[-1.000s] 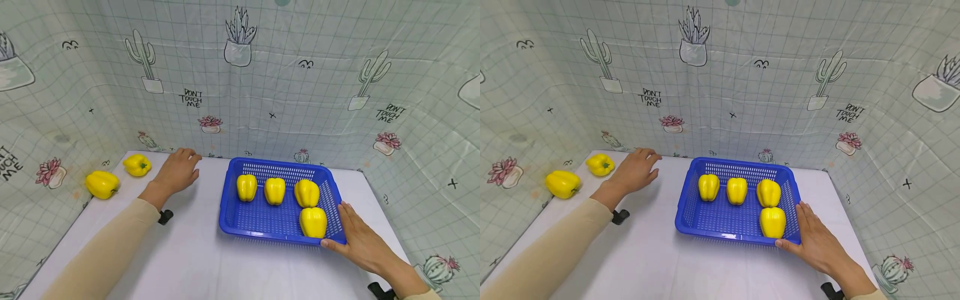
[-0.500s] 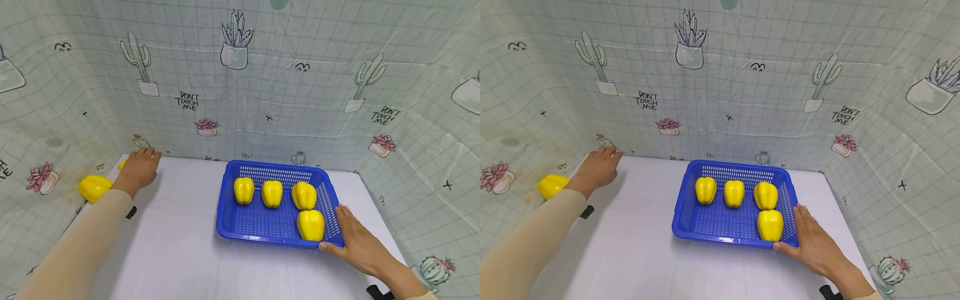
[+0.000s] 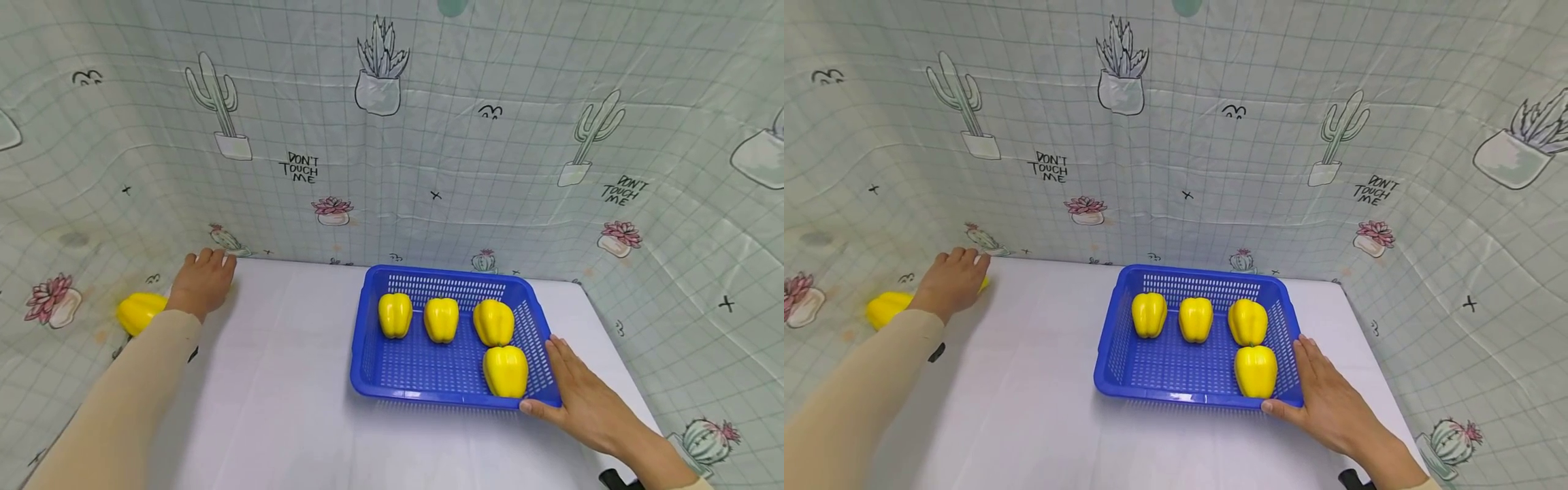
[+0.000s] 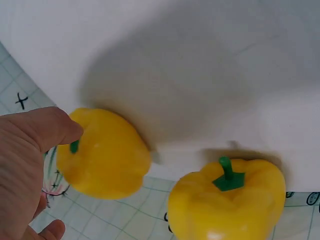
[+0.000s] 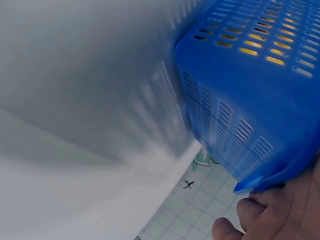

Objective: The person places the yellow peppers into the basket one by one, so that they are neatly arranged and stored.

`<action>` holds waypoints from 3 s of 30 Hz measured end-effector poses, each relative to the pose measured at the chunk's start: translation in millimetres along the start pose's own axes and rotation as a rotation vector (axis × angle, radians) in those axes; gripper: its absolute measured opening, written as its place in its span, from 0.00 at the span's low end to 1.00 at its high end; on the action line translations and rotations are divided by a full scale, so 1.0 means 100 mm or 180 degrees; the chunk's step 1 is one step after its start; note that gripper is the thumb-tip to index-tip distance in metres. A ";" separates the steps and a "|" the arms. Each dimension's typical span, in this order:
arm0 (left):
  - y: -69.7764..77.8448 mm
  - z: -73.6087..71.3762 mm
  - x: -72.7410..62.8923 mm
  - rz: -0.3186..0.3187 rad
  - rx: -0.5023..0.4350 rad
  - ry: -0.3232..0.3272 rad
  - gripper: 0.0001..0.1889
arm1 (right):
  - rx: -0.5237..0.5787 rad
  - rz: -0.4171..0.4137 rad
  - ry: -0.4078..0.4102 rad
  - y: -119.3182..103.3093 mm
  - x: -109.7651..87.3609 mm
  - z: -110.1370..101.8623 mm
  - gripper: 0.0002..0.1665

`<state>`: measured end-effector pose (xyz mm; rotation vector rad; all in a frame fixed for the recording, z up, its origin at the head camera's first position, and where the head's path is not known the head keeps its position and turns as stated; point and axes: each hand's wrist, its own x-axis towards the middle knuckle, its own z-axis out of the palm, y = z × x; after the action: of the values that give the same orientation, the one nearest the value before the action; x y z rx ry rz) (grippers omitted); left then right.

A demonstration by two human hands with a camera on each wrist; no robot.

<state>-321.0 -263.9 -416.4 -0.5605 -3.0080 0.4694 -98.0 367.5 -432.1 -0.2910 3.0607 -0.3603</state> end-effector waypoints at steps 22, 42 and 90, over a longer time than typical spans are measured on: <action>-0.15 0.28 0.01 -0.0211 -0.0081 0.0027 0.19 | -0.0019 0.0003 0.0030 -0.01 -0.01 -0.02 0.70; 0.17 0.36 0.02 -0.0219 -0.0275 0.0408 0.40 | -0.0048 0.0021 -0.0034 -0.02 -0.01 -0.01 0.70; 1.88 0.00 -0.24 -0.0528 -0.1350 0.0274 0.42 | 0.0084 0.0016 -0.0092 0.01 0.01 -0.01 0.71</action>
<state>-233.9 -105.6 -473.0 -0.3299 -3.0406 -0.2033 -99.1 368.3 -431.7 -0.2849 3.0254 -0.3924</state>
